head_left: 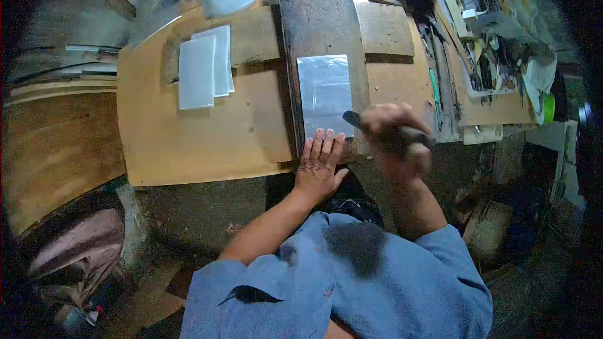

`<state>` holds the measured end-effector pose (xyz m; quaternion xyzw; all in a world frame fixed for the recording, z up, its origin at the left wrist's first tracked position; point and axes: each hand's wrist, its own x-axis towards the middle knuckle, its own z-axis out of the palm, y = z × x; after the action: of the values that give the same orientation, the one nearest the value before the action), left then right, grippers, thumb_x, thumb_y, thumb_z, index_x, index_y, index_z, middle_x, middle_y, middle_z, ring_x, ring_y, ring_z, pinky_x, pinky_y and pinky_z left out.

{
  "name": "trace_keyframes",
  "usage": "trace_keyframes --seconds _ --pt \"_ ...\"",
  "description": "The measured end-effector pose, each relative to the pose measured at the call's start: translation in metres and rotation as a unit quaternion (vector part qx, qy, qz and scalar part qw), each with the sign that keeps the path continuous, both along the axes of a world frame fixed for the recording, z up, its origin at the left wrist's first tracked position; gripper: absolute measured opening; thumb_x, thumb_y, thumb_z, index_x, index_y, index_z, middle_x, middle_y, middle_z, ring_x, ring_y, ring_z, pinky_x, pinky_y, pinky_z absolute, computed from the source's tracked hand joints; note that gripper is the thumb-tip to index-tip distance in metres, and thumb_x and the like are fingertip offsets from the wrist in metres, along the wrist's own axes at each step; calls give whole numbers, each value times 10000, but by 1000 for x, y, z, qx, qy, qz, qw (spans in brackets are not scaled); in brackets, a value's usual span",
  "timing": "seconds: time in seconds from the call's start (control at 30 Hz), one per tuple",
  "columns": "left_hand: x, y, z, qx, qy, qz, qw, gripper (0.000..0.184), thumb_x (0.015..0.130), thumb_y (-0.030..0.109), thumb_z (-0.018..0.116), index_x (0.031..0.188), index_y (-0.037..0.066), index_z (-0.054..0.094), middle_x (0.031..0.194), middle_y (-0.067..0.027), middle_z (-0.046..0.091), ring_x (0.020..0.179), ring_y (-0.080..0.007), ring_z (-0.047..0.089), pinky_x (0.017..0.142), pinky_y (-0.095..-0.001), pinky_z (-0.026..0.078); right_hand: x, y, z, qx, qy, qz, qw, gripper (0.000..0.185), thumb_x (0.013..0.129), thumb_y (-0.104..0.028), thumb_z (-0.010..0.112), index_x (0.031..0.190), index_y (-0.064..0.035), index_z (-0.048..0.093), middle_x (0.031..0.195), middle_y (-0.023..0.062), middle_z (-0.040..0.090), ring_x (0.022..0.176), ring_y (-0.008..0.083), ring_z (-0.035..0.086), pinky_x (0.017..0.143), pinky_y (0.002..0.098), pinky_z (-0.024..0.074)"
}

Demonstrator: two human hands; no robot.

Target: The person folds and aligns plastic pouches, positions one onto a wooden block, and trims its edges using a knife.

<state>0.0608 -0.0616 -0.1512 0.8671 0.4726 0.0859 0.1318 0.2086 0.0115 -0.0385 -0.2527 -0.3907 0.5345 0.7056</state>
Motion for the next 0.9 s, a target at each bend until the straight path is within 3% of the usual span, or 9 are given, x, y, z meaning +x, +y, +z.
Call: trace_keyframes --seconds 0.07,0.13,0.2,0.33,0.53,0.63,0.8,0.9 --pt "0 -1 -2 4 -14 -4 1000 911 718 505 656 1427 95 257 1451 -147 250 1372 -335 171 1120 -457 90 2 1 -2 9 -15 -22 1000 618 749 -582 622 825 24 532 703 86 501 632 198 472 556 312 387" --pt "0 -1 -2 10 -23 -6 1000 910 714 494 669 1424 91 267 1455 -155 240 1369 -348 176 1117 -468 109 2 2 10 -59 5 -68 996 626 747 -599 617 791 19 534 691 87 504 618 197 472 552 308 381" --pt "1 1 -1 11 -9 1 1000 910 712 488 674 1424 92 268 1447 -152 254 1369 -348 177 1113 -467 122 3 2 5 -9 1 -81 997 650 752 -620 596 772 27 536 674 98 515 586 191 469 529 303 373" --pt "1 1 1 3 -23 2 1000 900 710 491 674 1418 92 287 1433 -147 282 1358 -343 203 1107 -471 136 14 4 3 -20 -99 -68 993 690 746 -648 576 760 41 536 637 95 507 545 184 467 496 299 363" --pt "1 -4 -4 66 -31 9 997 869 699 505 672 1390 87 352 1396 -144 334 1324 -343 256 1099 -486 149 8 -5 9 -47 -47 -62 996 691 757 -657 559 834 29 540 721 112 536 641 191 492 576 303 397" --pt "0 -8 -5 59 -11 16 998 890 697 525 664 1393 82 327 1385 -114 313 1332 -310 235 1109 -481 130 -11 -15 14 1 -7 -38 999 641 791 -624 550 849 12 500 769 124 520 696 214 463 683 357 379" --pt "-2 -11 -21 89 44 -5 995 760 713 539 636 1271 59 450 1322 -127 350 1318 -323 230 1103 -506 131 -31 -17 23 -15 -37 48 998 673 786 -663 524 841 7 493 748 124 510 707 222 469 679 358 383" --pt "-2 -11 -23 46 16 -11 999 720 717 538 628 1227 51 485 1294 -147 356 1312 -334 226 1103 -510 131 -38 -15 39 5 -16 60 998 648 748 -641 589 839 -7 491 732 111 500 701 220 462 680 372 385"
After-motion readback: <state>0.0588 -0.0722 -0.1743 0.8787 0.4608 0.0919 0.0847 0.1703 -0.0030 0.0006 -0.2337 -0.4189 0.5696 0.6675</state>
